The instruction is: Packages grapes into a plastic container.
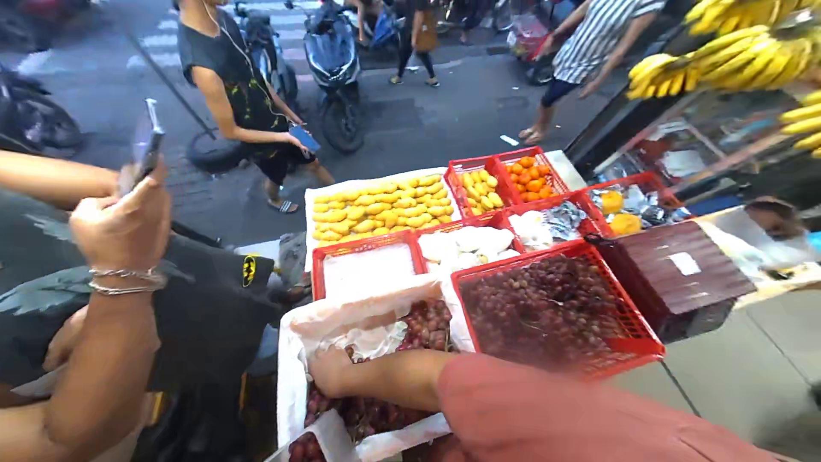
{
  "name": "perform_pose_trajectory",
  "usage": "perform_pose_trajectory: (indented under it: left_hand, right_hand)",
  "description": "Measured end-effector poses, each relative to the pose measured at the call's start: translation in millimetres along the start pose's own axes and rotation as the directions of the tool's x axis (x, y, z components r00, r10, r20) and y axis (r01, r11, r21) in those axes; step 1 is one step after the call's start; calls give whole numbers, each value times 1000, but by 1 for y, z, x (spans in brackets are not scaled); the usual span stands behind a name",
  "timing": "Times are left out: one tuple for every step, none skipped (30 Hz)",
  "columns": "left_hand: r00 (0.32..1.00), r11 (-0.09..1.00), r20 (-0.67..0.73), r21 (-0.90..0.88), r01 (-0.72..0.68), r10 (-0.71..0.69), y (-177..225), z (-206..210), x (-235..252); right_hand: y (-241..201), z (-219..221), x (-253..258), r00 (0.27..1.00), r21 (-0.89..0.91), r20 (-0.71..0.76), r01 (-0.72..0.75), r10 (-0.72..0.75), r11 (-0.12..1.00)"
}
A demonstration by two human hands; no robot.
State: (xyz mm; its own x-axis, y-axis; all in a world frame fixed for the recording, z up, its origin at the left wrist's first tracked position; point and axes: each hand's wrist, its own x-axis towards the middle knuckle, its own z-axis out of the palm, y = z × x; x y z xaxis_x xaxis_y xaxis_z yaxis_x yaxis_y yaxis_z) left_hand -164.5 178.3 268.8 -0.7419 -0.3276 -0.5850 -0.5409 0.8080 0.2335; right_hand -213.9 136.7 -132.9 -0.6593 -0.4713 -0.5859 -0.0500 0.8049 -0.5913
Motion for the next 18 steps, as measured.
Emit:
perform_pose_trajectory:
  left_hand:
    - [981,988,-118,13,-155,155,0,0,0]
    - [958,972,-170,23,-232,233,-3,1,2]
    - [952,969,-178,33,-247,248,-4,1,4]
    - [963,975,-154,40,-218,221,-3,0,7]
    - [982,986,-98,30,-162,164,-4,1,12]
    - [995,995,-24,6,-101,101,-15,7,23]
    - [996,995,-7,-55,-88,88,-53,29,42]
    - [953,955,-227,-171,-241,200,-128,78,63]
    - [869,909,-425,-204,-364,253,-207,131,82]
    - [858,909,-464,-221,-353,220,-260,162,88]
    - [888,927,-441,-263,-269,133,-284,177,89]
    - [909,933,-413,-305,-193,53,-289,181,89]
    - [919,933,-394,-330,-141,-1,-288,181,89]
    - [922,934,-387,-338,-119,-23,-285,179,90]
    - [920,936,-390,-332,-116,-24,-284,179,90]
    - [917,941,-397,-317,-114,-23,-285,179,90]
    - [915,943,-402,-312,-114,-22,-285,178,90]
    - [913,942,-407,-315,-115,-24,-285,178,91]
  right_hand:
    - [1,-1,1,1000,-13,6,5,-5,1000]
    - [2,-1,4,1000,-29,13,17,-16,999]
    - [3,0,7,999,-52,15,30,-29,998]
    - [5,1,11,999,-74,10,39,-38,996]
    - [8,0,11,999,-87,1,40,-40,995]
    - [12,-1,8,999,-90,-10,34,-35,995]
    - [15,-1,2,999,-96,-31,38,-41,995]
    - [16,1,-1,997,-101,-43,58,-63,993]
    - [15,4,0,995,-107,-49,78,-84,991]
    - [15,7,7,994,-112,-53,86,-92,990]
    - [15,9,14,995,-119,-51,80,-86,990]
    - [16,10,20,996,-118,-50,71,-77,990]
    - [17,8,24,997,-107,-43,63,-68,992]
    - [17,4,25,998,-90,-29,55,-58,994]
    - [19,-1,26,998,-63,-15,64,-65,996]
    - [23,-5,28,996,-23,-12,93,-93,995]
    - [29,-9,31,991,23,-23,134,-134,991]
    - [35,-15,33,985,84,-37,172,-169,982]
